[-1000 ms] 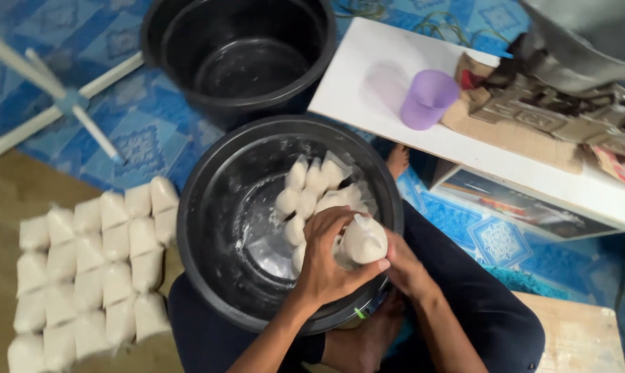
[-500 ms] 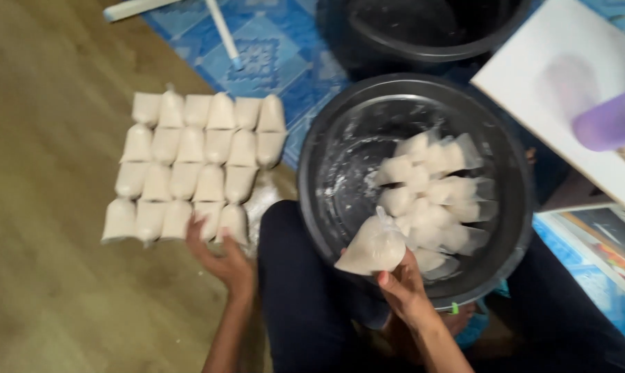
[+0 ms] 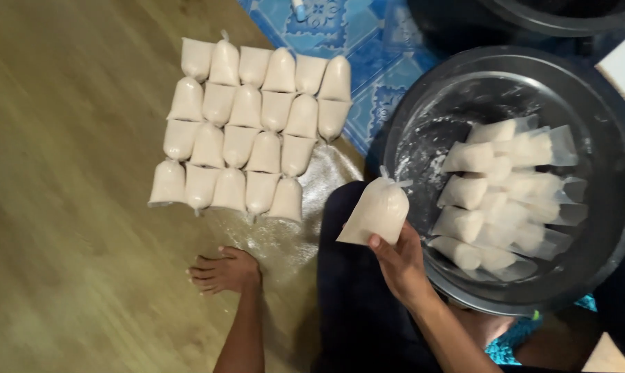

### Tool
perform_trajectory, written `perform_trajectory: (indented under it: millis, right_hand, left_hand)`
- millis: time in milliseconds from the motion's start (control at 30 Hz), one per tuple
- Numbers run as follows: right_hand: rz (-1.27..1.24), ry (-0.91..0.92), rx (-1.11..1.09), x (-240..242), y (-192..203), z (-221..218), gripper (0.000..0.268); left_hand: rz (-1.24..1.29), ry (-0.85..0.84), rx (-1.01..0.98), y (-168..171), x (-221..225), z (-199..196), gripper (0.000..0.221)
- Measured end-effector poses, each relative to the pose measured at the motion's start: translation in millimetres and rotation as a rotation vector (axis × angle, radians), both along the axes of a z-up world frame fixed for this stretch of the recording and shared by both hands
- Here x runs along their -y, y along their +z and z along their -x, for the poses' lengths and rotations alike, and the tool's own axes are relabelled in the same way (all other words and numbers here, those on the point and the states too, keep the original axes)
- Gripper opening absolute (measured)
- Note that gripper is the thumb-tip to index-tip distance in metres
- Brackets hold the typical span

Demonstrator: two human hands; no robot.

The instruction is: Tying and sealing small plastic bags filled with white powder at a production site.

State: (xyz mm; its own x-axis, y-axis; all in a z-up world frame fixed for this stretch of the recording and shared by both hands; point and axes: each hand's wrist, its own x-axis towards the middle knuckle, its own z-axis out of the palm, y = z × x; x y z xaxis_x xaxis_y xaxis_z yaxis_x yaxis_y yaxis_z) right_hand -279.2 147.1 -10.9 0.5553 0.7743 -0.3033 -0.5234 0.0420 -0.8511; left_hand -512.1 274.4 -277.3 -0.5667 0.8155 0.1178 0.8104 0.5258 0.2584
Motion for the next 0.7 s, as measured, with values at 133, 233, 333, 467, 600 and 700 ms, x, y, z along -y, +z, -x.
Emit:
perform_trajectory:
  millis: [133, 233, 333, 467, 600, 700]
  right_hand:
    - [0.007, -0.158, 0.141, -22, -26, 12, 0.031]
    - [0.055, -0.179, 0.158, -36, -35, 15, 0.033]
    - [0.065, -0.168, 0.16, -42, -56, 13, 0.031]
    - [0.299, -0.163, -0.027, -53, -69, 20, 0.049]
    - [0.759, -0.012, 0.101, -88, -53, 10, 0.054]
    - [0.998, 0.109, 0.354, -96, -83, -3, 0.059]
  left_hand:
    - [-0.063, -0.054, 0.039, 16, -1, -6, 0.052]
    - [-0.023, -0.032, 0.024, 18, -4, -7, 0.053]
    - [0.009, -0.034, 0.041, 12, -8, -10, 0.053]
    - [-0.046, -0.005, -0.163, -1, -8, -6, 0.058]
    - [-0.121, -0.009, -0.275, -11, -9, -6, 0.063]
    - [-0.088, -0.004, -0.233, -13, -9, -7, 0.061]
